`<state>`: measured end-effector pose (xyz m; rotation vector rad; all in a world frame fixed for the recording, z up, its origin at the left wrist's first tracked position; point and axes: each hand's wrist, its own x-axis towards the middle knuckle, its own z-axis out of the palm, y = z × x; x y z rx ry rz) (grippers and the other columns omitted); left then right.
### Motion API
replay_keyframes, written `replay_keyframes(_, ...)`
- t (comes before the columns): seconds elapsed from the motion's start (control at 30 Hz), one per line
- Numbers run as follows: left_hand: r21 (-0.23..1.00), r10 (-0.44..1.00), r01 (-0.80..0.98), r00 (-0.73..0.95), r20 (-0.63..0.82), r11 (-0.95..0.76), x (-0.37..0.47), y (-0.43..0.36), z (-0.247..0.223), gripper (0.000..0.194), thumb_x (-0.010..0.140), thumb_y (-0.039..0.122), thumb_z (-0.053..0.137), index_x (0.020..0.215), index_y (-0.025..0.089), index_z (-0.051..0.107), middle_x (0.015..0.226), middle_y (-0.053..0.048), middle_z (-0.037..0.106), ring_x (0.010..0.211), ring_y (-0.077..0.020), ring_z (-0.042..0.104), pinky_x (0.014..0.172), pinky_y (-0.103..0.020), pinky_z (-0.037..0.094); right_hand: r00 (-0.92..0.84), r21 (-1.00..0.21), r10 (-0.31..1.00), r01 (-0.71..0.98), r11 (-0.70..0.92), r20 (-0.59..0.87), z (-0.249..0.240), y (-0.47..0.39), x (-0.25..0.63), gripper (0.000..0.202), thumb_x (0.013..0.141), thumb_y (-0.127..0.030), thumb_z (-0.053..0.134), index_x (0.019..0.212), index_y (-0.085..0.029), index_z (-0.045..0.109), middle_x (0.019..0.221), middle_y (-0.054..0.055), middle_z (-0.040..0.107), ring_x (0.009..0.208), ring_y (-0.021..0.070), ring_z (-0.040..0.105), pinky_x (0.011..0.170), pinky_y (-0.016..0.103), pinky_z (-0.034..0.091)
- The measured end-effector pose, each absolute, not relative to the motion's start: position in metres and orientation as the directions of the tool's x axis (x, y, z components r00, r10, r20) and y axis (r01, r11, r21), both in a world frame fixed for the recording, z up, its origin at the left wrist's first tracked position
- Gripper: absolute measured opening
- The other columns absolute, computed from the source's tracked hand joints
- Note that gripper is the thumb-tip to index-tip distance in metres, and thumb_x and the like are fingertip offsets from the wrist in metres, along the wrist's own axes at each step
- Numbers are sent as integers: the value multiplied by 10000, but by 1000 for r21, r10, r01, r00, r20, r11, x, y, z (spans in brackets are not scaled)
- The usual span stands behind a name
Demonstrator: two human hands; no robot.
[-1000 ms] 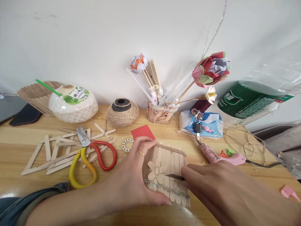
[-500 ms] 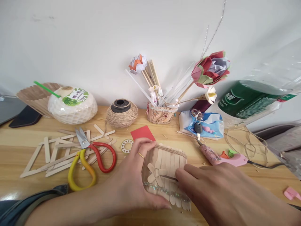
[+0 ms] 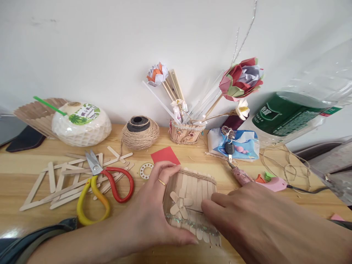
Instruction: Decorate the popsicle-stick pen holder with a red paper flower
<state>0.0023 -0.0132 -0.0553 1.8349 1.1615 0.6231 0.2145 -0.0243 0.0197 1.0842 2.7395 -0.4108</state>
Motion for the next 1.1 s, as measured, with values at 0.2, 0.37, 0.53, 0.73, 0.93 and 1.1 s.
replay_keyframes(0.2,864,895,453,446,-5,-220,3,-11,-56,1008,464,475,849,1302,288,321,1359,-111,302,1285,-388,345,1015,-574,387,-748,-138,623,658,740,-228,21,-21,213,279,655,2,464,775,-244,516,652,-61,578,490,125,521,474,285,262)
replay_keyframes(0.37,863,895,459,445,-19,-210,4,-11,-55,1017,455,463,855,1300,282,318,1366,-107,290,1292,-380,339,1024,-563,383,-815,-33,568,575,818,-118,16,-24,215,314,611,12,433,795,-234,498,664,-53,586,471,128,511,485,302,263)
replay_keyframes(0.53,864,894,463,446,-33,-199,4,-11,-56,1029,449,483,852,1304,279,317,1370,-105,283,1296,-380,330,1032,-565,375,-844,63,534,531,845,-52,13,-27,222,258,667,-26,418,801,-245,452,634,-47,569,456,153,509,469,314,234)
replay_keyframes(0.73,870,891,443,454,-9,-217,3,-10,-56,1010,466,512,837,1306,290,323,1368,-105,287,1288,-398,333,1028,-596,364,-777,50,629,627,777,-32,11,-27,218,201,719,-46,408,757,-243,407,615,-30,558,428,151,494,442,286,224)
replay_keyframes(0.93,874,895,444,446,-25,-197,2,-11,-57,1023,455,479,852,1306,300,314,1378,-105,271,1299,-402,313,1038,-603,344,-771,75,636,632,771,-32,9,-29,213,246,635,-35,417,777,-236,431,613,-28,583,430,152,530,432,286,208)
replay_keyframes(1.1,872,902,441,432,0,-212,2,-12,-59,1011,465,465,850,1308,322,312,1386,-90,266,1300,-382,319,1028,-578,372,-711,3,703,703,711,-17,3,-33,213,228,630,-55,459,752,-244,422,582,-50,597,399,140,537,418,287,172)
